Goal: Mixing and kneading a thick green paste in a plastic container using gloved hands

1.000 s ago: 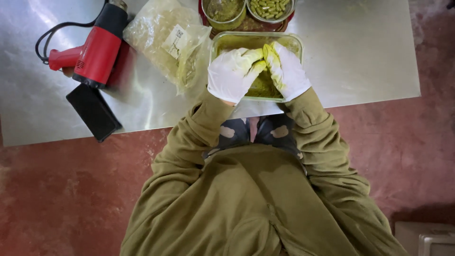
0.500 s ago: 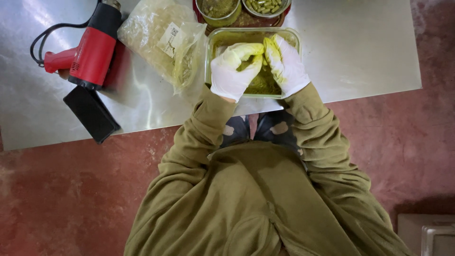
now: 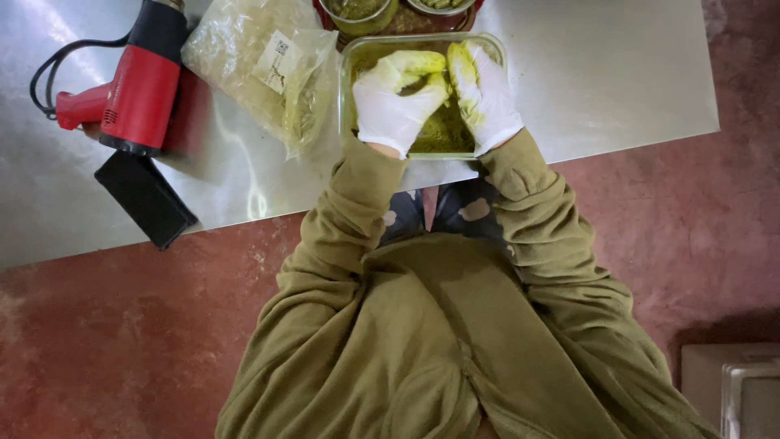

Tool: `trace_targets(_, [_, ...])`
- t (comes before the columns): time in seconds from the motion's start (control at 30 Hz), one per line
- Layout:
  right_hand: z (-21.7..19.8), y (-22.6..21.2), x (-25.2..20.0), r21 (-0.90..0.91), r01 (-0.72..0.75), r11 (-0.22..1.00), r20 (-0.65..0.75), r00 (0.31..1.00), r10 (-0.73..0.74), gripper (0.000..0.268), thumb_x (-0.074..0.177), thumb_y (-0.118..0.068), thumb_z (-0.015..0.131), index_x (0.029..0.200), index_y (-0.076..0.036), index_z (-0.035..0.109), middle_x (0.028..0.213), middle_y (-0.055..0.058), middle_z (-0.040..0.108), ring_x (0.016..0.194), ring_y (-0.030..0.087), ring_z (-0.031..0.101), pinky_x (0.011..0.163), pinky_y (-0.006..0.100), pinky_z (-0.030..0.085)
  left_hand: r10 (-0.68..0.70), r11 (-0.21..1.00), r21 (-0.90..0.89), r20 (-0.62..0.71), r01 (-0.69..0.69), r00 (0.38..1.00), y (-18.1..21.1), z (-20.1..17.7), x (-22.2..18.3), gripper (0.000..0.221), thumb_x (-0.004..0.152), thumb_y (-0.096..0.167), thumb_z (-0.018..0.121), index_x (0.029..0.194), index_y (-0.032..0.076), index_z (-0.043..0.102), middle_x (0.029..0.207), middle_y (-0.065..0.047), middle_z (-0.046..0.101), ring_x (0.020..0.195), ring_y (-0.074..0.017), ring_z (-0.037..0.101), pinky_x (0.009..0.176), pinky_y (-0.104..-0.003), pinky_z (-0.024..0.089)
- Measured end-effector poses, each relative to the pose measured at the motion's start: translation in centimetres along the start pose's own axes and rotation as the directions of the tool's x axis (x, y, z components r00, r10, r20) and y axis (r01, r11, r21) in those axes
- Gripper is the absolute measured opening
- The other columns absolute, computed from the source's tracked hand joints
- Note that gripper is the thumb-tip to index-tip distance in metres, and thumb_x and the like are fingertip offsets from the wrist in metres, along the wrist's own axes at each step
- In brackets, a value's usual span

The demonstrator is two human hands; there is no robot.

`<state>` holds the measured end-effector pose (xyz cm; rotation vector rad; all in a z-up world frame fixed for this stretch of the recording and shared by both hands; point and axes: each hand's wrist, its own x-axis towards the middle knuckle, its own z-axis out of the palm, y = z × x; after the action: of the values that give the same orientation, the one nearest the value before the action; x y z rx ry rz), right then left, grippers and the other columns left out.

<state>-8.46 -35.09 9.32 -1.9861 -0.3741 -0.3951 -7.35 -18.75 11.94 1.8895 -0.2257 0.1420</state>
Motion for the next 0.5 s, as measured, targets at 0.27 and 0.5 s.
trace_targets(0.27, [0.2,-2.4,0.7,0.29,-0.318,0.903,-0.028,0.94,0.34,0.057,0.099,-0.071,0.037,0.086,-0.017,0.045,0.068,-0.005,0.045,0.056,0.013,0.048,0.062,0.033,0.045,-0.246,0.858,0.506,0.56,-0.091,0.791,2.1,-4.1,2.1,0.026,0.085,0.02,0.068,0.107,0.026,0.08,0.117,0.0,0.078,0.108,-0.016,0.074,0.099,-0.03,0.06])
trace_targets(0.5, [0.2,-1.6,-0.1,0.425,-0.281,0.861,-0.149,0.916,0.372,0.04,0.105,-0.056,0.043,0.095,-0.018,0.048,0.081,-0.003,0.051,0.069,0.01,0.046,0.066,0.029,0.042,-0.415,0.657,0.66,0.721,-0.366,0.555,0.4,-0.5,2.5,0.031,0.08,0.025,0.062,0.101,0.036,0.082,0.116,0.007,0.075,0.103,-0.0294,0.07,0.091,-0.049,0.058])
